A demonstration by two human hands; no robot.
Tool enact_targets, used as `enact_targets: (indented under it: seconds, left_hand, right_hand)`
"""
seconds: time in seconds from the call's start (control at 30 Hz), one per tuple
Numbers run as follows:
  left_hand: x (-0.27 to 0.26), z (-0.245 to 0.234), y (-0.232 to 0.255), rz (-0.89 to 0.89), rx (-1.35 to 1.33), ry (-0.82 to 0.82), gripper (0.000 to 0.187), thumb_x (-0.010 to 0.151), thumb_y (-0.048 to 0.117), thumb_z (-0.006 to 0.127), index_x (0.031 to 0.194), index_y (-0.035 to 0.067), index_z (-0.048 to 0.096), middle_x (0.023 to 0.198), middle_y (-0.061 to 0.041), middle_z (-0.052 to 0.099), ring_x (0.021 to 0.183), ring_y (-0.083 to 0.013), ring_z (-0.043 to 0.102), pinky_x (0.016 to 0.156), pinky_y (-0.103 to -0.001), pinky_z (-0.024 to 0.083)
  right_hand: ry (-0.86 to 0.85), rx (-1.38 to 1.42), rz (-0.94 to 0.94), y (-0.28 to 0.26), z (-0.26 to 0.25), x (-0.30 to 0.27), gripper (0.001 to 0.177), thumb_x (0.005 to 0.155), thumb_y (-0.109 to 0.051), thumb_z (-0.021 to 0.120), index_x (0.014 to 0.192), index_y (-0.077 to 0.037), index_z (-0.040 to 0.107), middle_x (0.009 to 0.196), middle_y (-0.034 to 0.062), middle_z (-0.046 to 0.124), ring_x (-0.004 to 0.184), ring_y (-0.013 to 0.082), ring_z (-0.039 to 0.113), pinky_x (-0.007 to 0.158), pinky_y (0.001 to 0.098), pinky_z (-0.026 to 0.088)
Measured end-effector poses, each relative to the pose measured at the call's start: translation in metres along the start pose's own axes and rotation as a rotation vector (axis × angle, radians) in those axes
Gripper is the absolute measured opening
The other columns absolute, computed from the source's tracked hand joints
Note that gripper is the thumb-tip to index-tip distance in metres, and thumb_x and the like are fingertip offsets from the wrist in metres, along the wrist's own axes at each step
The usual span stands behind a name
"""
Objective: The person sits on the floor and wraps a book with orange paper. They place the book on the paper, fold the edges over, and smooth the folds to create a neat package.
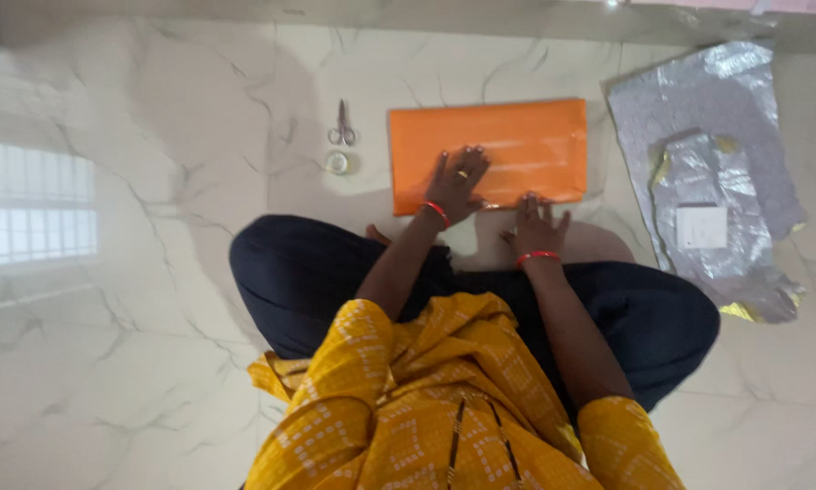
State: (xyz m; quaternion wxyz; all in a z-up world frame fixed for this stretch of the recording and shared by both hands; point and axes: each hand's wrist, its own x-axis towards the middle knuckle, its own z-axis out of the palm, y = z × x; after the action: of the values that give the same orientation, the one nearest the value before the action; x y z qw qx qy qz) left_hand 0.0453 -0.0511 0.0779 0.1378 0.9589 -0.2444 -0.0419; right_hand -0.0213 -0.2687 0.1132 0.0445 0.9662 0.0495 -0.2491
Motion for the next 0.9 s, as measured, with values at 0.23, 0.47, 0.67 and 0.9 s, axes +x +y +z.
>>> enact_targets:
  seconds: [0.23,0.47,0.67,0.9]
  left_hand:
    - [0.017,-0.012,0.011,-0.106,-0.051,-0.088,0.102,0.087,0.072,0.062,0.164,0.025,0.015,0.173,-0.004,0.008,0.160,-0.0273,0.009,0.124,-0.069,0.002]
    - [-0.007,-0.019,0.019,-0.075,-0.056,-0.058,0.100,0.088,0.072,0.062,0.163,0.024,0.017,0.171,-0.005,0.010,0.157,-0.0288,0.012,0.122,-0.069,0.003]
    - [-0.036,-0.001,0.024,-0.083,-0.054,0.086,0.082,0.097,0.055,0.062,0.164,0.024,0.028,0.173,-0.006,0.018,0.159,-0.0290,0.019,0.125,-0.068,0.010]
    - [-0.035,-0.001,0.025,-0.074,-0.044,0.057,0.074,0.098,0.052,0.060,0.161,0.028,0.032,0.171,-0.007,0.018,0.158,-0.0283,0.018,0.122,-0.071,0.010]
  right_hand:
    - [-0.037,0.098,0.026,0.008,-0.024,0.001,0.098,0.092,-0.069,0.049,0.165,-0.018,0.008,0.173,-0.0015,0.008,0.159,0.0207,0.006,0.120,0.0685,-0.001]
    - [-0.221,0.120,0.014,0.009,-0.023,-0.001,0.097,0.093,-0.074,0.040,0.164,-0.021,0.003,0.173,-0.0046,0.000,0.158,0.0200,0.002,0.120,0.0680,0.000]
    - [-0.268,0.091,-0.014,0.007,-0.007,-0.014,0.094,0.094,-0.069,0.046,0.165,-0.019,0.008,0.172,-0.0037,0.004,0.158,0.0202,0.007,0.120,0.0673,0.005]
    - [0.242,0.205,-0.132,0.019,-0.020,-0.016,0.066,0.084,-0.030,0.077,0.146,-0.021,0.056,0.149,0.0023,0.052,0.145,0.0224,0.042,0.123,0.0591,0.021]
